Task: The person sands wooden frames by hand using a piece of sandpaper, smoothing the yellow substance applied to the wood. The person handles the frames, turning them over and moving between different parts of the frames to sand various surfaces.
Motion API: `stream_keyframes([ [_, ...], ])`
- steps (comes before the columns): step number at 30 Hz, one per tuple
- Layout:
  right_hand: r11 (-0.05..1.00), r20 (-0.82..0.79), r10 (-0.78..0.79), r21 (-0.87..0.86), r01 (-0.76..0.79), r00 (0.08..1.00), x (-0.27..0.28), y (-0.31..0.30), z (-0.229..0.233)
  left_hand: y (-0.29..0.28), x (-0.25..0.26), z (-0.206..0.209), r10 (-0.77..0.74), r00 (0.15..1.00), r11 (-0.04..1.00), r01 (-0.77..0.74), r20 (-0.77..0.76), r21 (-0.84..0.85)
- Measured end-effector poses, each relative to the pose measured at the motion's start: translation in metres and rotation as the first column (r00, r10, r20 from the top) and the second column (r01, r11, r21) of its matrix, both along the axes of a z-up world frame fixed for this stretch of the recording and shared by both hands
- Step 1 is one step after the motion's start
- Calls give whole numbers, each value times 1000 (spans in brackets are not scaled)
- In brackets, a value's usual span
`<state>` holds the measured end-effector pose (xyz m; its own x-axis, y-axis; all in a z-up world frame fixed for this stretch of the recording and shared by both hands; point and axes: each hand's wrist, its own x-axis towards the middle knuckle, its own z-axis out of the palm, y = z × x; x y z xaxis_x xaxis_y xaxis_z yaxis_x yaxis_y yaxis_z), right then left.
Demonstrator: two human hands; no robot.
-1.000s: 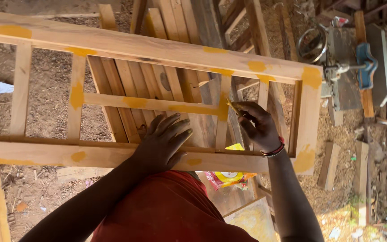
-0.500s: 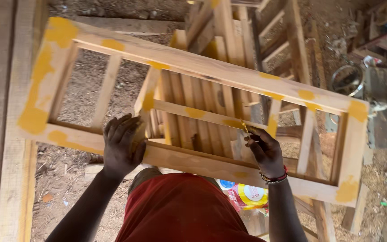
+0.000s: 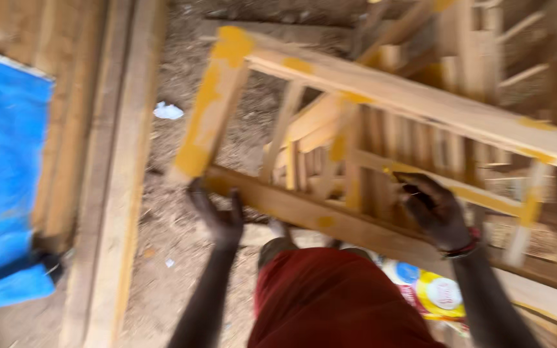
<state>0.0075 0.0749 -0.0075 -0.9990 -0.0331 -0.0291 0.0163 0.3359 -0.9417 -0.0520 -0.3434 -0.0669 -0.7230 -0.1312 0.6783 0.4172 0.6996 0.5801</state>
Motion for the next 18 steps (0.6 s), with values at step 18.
stream_keyframes([
  [18,483,-349,876,618,-620,334,-192,-176,35,80,22,-19,-408,878,117,-220,249,968],
])
